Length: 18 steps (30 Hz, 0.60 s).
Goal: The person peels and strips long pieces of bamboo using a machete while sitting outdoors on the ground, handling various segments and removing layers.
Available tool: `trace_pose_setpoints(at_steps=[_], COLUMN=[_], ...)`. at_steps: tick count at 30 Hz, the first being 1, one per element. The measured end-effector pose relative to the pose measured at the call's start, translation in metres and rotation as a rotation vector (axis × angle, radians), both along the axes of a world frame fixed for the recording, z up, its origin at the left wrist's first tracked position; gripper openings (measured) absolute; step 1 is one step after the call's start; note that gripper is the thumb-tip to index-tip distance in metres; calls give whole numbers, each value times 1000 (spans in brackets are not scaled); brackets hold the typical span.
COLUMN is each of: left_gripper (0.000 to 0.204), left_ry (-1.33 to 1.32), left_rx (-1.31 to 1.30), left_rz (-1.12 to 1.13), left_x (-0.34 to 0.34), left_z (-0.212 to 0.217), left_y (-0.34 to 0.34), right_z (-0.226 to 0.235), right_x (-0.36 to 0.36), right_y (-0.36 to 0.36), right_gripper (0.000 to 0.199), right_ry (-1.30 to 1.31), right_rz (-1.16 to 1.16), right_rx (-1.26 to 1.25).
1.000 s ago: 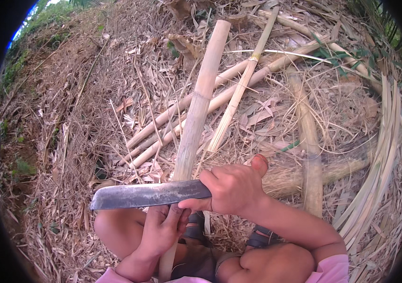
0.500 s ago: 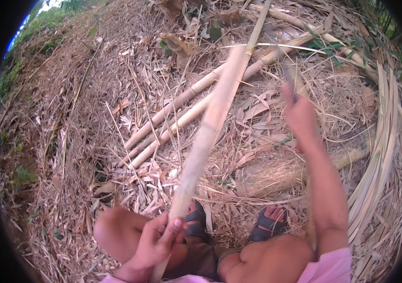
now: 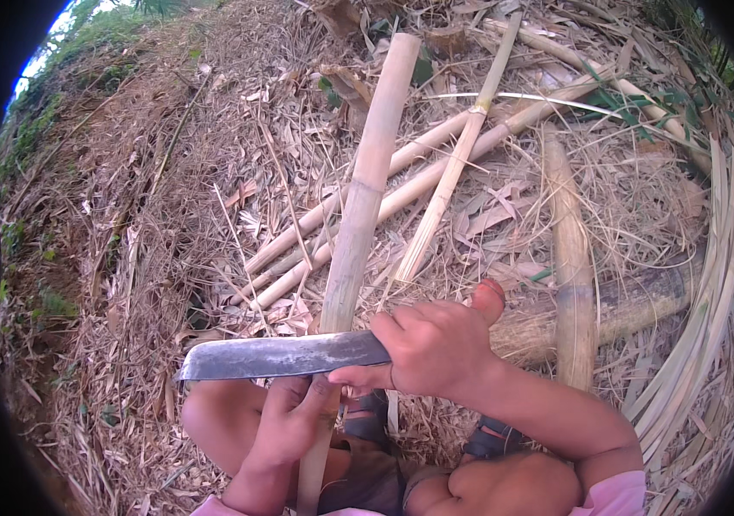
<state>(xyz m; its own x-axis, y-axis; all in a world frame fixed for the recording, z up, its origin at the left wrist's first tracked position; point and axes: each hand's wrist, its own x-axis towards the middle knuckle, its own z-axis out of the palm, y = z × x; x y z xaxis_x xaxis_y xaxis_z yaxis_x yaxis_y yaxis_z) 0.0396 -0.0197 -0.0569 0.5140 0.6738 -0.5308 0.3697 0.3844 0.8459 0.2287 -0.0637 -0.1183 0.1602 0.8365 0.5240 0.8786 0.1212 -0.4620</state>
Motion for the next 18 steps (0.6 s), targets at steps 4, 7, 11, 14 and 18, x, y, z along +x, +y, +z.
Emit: trace_pose_setpoints(at_steps=[4,7,11,14,18], left_gripper=[24,21,19,18,20], left_ry=[199,254,113,54,64], left_rx=[179,248,49,-27,43], left_rz=[-184,-182,-127,-48,-28], left_x=[-3,-3,-7,2,10], left_z=[5,7,5,10,4], left_y=[-3,-10,-21,-12,-9], right_z=[2,-11,-16,-13,10], right_x=[4,23,86,67,17], right_y=[2,8,22,12,2], right_gripper=[65,64,60,59,61], right_ry=[-62,-126,309,213,52], right_rz=[11,-96,-294,-136,32], right_rx=[79,75,-264,-139,-13])
